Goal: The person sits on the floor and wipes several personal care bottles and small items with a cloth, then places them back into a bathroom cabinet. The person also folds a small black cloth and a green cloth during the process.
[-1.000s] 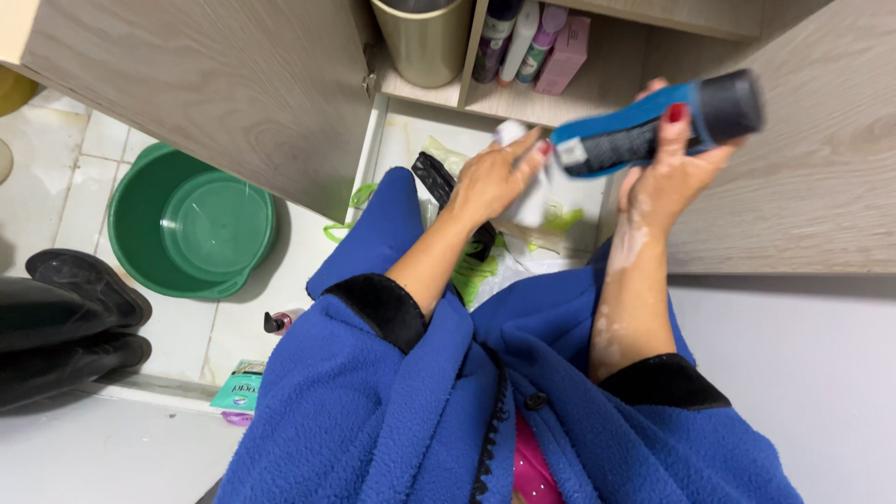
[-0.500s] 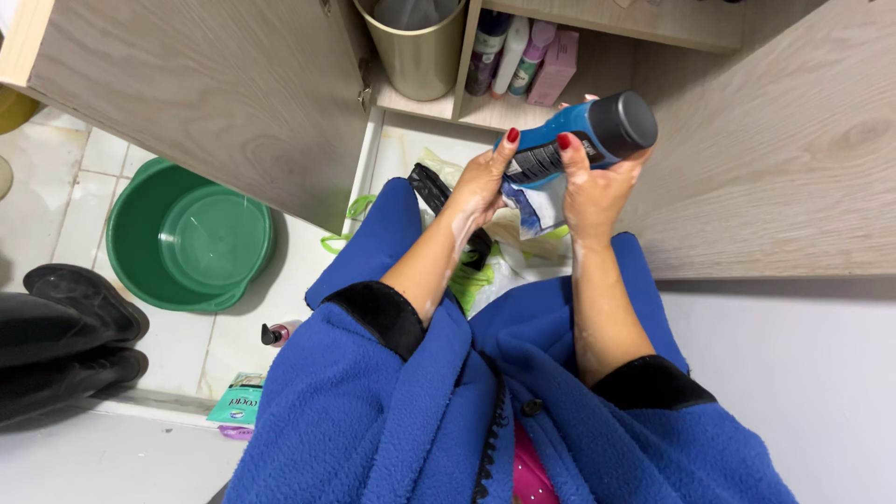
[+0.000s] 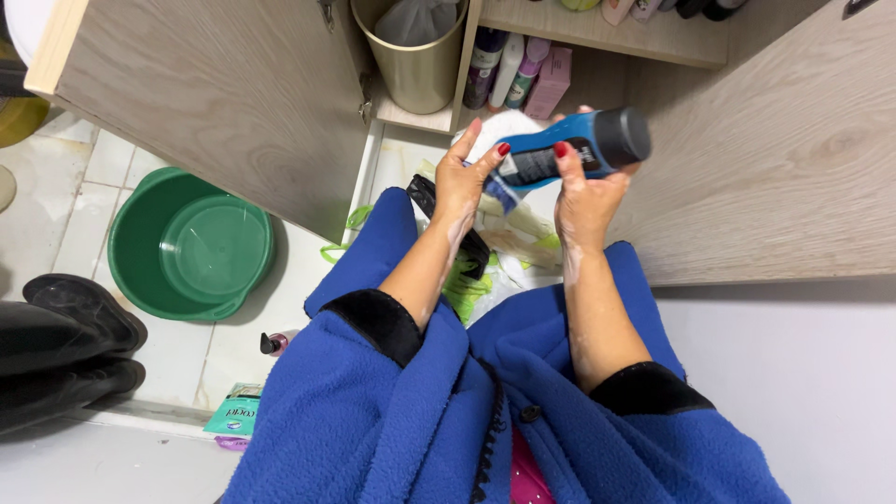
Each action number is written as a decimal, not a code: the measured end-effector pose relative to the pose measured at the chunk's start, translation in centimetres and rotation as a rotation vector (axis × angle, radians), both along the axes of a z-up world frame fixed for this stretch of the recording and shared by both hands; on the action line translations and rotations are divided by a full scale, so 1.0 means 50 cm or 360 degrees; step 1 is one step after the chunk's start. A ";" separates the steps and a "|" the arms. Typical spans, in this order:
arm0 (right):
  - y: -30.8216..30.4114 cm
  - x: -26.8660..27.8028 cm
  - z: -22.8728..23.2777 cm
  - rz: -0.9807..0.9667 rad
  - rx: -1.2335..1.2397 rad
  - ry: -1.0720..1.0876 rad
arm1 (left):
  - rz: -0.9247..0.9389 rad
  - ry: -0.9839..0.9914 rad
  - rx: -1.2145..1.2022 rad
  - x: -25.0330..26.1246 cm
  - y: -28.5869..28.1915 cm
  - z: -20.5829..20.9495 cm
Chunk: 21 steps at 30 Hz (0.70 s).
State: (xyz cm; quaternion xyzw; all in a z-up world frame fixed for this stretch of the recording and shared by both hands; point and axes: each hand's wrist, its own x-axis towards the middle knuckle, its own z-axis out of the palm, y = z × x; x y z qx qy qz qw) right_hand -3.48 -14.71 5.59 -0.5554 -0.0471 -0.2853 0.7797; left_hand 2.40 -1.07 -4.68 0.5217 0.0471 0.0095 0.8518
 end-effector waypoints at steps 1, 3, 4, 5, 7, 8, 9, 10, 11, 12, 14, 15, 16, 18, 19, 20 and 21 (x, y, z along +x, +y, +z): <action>0.000 0.004 -0.005 -0.0004 0.0140 -0.0061 | 0.0017 -0.0007 -0.0095 -0.001 -0.004 0.001; -0.005 0.005 -0.018 -0.0085 0.0000 -0.0065 | -0.0267 0.0124 -0.0061 -0.013 -0.012 -0.002; -0.011 0.007 -0.022 -0.0127 -0.0072 -0.0071 | -0.0412 0.0186 -0.0046 -0.014 -0.016 -0.001; -0.015 0.010 -0.027 -0.0157 -0.0222 -0.0070 | -0.0418 0.0175 -0.0033 -0.021 -0.019 0.000; -0.028 0.016 -0.031 -0.0219 -0.0530 -0.0070 | -0.0433 0.0148 -0.0015 -0.030 -0.027 0.007; -0.031 0.021 -0.032 -0.0163 -0.0335 -0.0025 | -0.0365 0.0109 -0.0021 -0.031 -0.024 0.015; -0.034 0.025 -0.030 -0.0106 -0.0141 0.0021 | -0.0296 0.0071 -0.0028 -0.029 -0.020 0.025; -0.035 0.029 -0.026 -0.0050 0.0056 0.0063 | -0.0229 0.0028 -0.0031 -0.025 -0.013 0.038; -0.035 0.031 -0.021 -0.0044 0.0042 0.0082 | -0.0145 -0.0033 0.0084 -0.021 -0.004 0.053; -0.036 0.027 -0.017 -0.0045 0.0031 0.0110 | -0.0066 -0.0088 0.0202 -0.020 0.005 0.068; -0.034 0.013 -0.009 -0.0121 -0.0365 0.0154 | 0.0049 -0.0291 0.0387 -0.027 0.021 0.098; -0.032 0.000 -0.005 -0.0194 -0.0749 0.0172 | 0.0083 -0.0440 0.0453 -0.039 0.029 0.113; -0.028 -0.006 0.001 -0.0257 -0.1136 0.0182 | 0.0126 -0.0595 0.0517 -0.047 0.036 0.130; -0.015 -0.017 0.010 -0.0338 -0.1535 0.0205 | 0.0253 -0.1272 0.1311 -0.063 0.026 0.165; -0.009 -0.018 0.014 -0.0376 -0.1735 0.0216 | 0.0315 -0.1605 0.1712 -0.070 0.026 0.182; -0.003 -0.020 0.015 -0.0365 -0.1714 0.0312 | 0.0290 -0.1630 0.1681 -0.078 0.029 0.196; 0.002 -0.022 0.016 -0.0354 -0.1692 0.0408 | 0.0266 -0.1655 0.1649 -0.085 0.032 0.209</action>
